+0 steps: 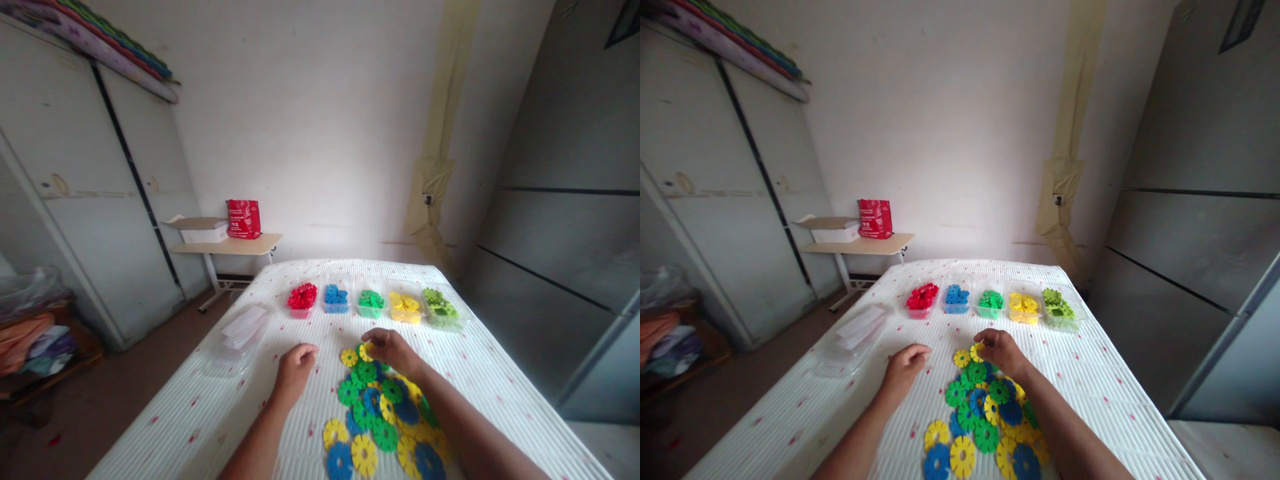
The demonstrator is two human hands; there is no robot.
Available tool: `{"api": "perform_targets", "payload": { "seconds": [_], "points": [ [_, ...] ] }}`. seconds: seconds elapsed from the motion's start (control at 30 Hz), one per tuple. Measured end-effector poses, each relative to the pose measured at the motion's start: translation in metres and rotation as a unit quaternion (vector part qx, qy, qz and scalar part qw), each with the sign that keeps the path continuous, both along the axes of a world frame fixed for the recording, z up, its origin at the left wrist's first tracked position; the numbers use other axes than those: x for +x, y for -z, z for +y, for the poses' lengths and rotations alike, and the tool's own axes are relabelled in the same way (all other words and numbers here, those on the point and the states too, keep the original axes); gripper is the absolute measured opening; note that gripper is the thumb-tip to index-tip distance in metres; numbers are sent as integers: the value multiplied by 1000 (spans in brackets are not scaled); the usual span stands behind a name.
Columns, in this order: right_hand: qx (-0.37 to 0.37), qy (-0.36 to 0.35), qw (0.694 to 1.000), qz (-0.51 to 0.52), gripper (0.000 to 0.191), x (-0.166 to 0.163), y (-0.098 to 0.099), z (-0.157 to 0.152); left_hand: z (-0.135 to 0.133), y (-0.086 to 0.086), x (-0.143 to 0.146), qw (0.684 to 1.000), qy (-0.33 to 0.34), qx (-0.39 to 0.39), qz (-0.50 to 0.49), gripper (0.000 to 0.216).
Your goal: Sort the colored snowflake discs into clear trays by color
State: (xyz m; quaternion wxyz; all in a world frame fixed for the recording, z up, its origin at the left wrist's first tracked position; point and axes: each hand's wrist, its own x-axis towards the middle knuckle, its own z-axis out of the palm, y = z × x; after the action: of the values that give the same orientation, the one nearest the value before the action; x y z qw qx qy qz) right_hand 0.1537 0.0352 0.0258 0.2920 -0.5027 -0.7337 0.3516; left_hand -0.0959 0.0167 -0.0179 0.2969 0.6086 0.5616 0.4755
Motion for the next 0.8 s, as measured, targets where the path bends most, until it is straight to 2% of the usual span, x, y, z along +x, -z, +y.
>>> {"api": "perform_targets", "payload": {
  "seconds": [0.27,0.43,0.57,0.8],
  "points": [
    [30,-16,980,-195,40,-41,-1,10,0,3,-2,1000,7,-6,-11,29],
    [29,-17,956,-293,42,-51,0,12,0,2,-3,1000,5,-1,-12,28],
    [33,-16,942,-333,56,-54,1,13,-1,0,-2,1000,8,-2,-7,29],
    [35,-10,930,-367,42,-57,-2,16,-2,0,-1,1000,8,-7,-2,30]
  ]
}}
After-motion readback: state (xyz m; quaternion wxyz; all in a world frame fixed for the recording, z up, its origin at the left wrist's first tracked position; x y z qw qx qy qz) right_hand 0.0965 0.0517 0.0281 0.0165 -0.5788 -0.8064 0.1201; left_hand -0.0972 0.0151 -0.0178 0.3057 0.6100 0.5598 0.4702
